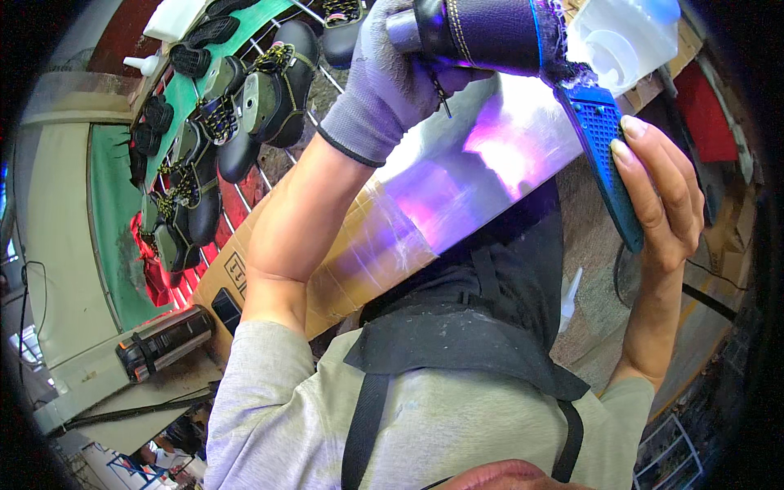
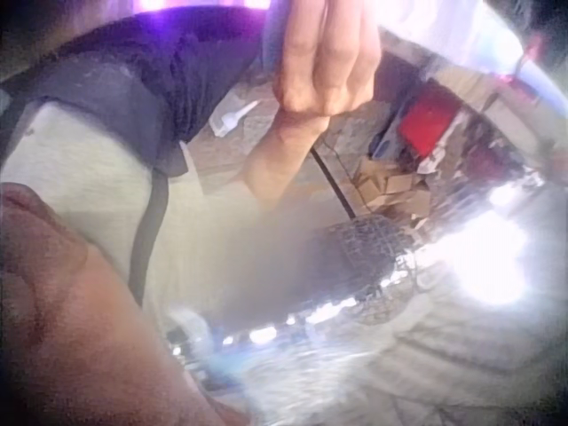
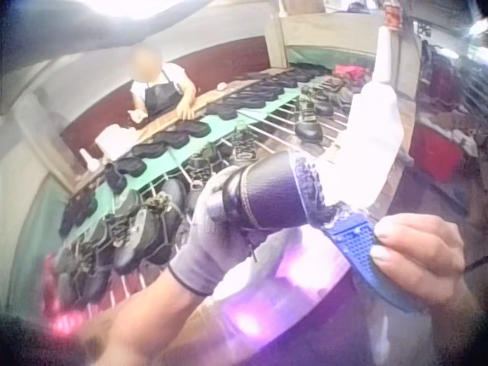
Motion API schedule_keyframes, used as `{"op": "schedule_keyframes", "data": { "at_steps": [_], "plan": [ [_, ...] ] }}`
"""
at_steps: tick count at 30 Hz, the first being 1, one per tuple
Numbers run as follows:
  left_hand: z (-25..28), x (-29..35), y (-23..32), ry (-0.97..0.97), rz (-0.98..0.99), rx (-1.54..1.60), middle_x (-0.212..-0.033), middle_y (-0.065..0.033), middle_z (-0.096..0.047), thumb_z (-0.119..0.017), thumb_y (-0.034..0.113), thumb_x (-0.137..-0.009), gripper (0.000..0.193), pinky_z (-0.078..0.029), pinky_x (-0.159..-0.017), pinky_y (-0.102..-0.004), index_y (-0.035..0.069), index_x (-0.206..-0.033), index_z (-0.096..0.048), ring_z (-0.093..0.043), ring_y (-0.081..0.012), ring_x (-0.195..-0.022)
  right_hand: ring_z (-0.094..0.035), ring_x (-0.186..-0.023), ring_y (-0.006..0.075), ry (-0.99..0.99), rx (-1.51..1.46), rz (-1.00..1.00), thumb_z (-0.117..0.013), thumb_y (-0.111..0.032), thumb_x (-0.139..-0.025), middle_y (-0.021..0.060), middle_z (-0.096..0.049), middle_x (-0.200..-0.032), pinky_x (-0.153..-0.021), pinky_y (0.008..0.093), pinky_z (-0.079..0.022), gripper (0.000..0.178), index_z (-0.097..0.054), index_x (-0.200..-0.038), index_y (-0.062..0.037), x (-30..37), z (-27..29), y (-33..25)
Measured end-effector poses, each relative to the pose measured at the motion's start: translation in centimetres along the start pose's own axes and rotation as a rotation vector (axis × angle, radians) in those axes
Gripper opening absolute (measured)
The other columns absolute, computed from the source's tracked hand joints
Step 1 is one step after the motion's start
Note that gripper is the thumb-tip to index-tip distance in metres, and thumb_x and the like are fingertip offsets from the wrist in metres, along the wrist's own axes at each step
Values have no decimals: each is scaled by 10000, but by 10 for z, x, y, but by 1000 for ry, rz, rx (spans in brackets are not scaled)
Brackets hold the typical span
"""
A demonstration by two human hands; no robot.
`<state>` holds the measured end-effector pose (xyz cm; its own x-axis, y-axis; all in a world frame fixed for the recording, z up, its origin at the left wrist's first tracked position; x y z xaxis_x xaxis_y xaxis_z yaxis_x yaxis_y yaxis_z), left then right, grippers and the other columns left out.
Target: The person applies a liquid to the edges of shoes using a brush and then laces a shoe.
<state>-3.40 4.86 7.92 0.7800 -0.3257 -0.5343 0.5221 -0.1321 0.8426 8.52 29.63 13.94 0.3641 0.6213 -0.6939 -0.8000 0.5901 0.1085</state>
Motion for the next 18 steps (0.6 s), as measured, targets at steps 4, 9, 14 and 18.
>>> {"op": "schedule_keyframes", "data": {
  "at_steps": [4, 9, 14, 18],
  "plan": [
    [-8, 2, 3, 72, 124, 411, -1172, -135, -694, -639, 186, -953, 430, -620, -882, -325, -25, -1319, -559, -714, -203, -1037, -723, -1039, 310, 18, 6, 4, -817, 10, -725, 152, -721, -1156, -885, 374, -618, 416, -746, -1134, -18, 7, -4, -1],
    [-9, 3, -10, 23, 398, 982, -1246, -155, -678, -571, 330, -994, 517, -617, -920, -382, -24, -1368, -529, -725, -259, -1044, -723, -1047, 320, 2, -3, 23, -816, 11, -738, 166, -727, -1139, -888, 384, -614, 388, -749, -1120, 5, 11, -13, 1],
    [-12, 36, -16, 144, 397, 857, -1359, -176, -625, -606, 438, -955, 614, -537, -1010, -426, 70, -1438, -521, -640, -318, -1197, -724, -1012, 344, 238, -270, -274, -721, 44, -857, 208, -731, -1092, -904, 404, -584, 257, -713, -1114, 49, 41, -28, 22],
    [10, 88, -59, 230, 210, 213, -1379, -176, -613, -670, 330, -937, 547, -483, -1101, -477, 47, -1388, -546, -612, -315, -1247, -724, -988, 310, 402, -673, -572, -777, -32, -856, 184, -739, -1066, -892, 412, -571, 252, -735, -1102, 6, 53, -56, -14]
  ]
}}
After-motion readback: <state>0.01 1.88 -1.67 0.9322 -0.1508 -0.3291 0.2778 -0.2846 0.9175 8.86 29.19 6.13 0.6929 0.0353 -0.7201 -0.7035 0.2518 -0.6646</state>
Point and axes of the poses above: each hand's wrist, its own x-axis away from the middle knuckle, its own z-axis out of the back of the hand, y = z × x, the point moved 4 cm from there along -x, towards the middle knuckle
